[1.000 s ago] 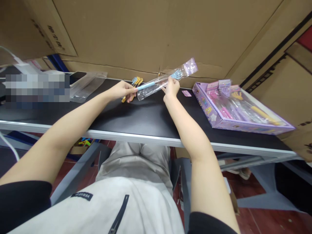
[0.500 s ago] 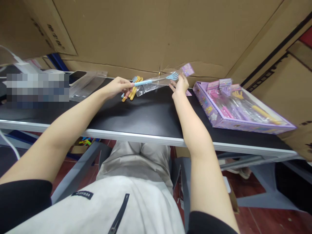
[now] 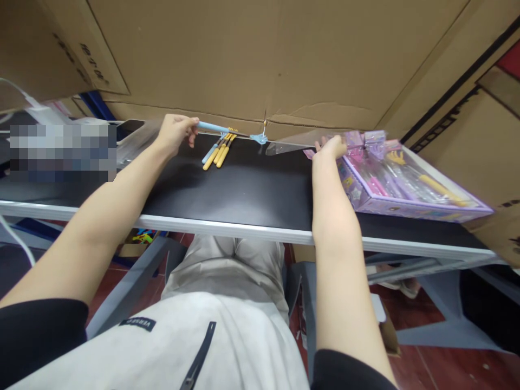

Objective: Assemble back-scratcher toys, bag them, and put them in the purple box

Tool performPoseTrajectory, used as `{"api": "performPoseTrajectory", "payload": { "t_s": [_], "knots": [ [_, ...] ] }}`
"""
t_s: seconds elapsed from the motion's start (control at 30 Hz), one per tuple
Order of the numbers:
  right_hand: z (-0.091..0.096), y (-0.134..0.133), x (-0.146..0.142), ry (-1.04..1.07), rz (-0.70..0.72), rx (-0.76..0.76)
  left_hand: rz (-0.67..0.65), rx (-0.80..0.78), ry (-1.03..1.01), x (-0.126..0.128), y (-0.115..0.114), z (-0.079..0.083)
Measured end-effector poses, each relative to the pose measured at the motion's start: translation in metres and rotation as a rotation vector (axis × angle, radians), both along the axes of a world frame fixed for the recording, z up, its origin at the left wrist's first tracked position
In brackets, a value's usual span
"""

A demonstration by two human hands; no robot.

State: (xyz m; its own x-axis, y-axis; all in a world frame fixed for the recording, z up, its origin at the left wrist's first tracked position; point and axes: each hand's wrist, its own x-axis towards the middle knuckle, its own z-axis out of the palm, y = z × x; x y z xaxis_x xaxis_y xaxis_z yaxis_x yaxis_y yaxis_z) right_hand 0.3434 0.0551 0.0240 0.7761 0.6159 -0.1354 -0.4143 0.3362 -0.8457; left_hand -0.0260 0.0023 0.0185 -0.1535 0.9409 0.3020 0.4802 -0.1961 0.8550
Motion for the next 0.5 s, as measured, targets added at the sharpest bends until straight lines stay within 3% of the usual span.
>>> {"api": "performPoseTrajectory", "payload": {
  "t_s": [0.17,0.37,0.5],
  "knots": [
    [0.001,0.0,-0.007,-0.009,0.03,-0.001,0.21,0.07,-0.116,-0.004,-0.006,0.008],
    [-0.002,0.007,-0.01,-0.059,0.058,0.018,0.337,0.156,-0.001,-0.012,-0.004,0.008],
    [-0.002,0.008,-0.01,-0.077,0.07,0.026,0.409,0.178,0.197,-0.019,-0.003,0.009]
  ]
}}
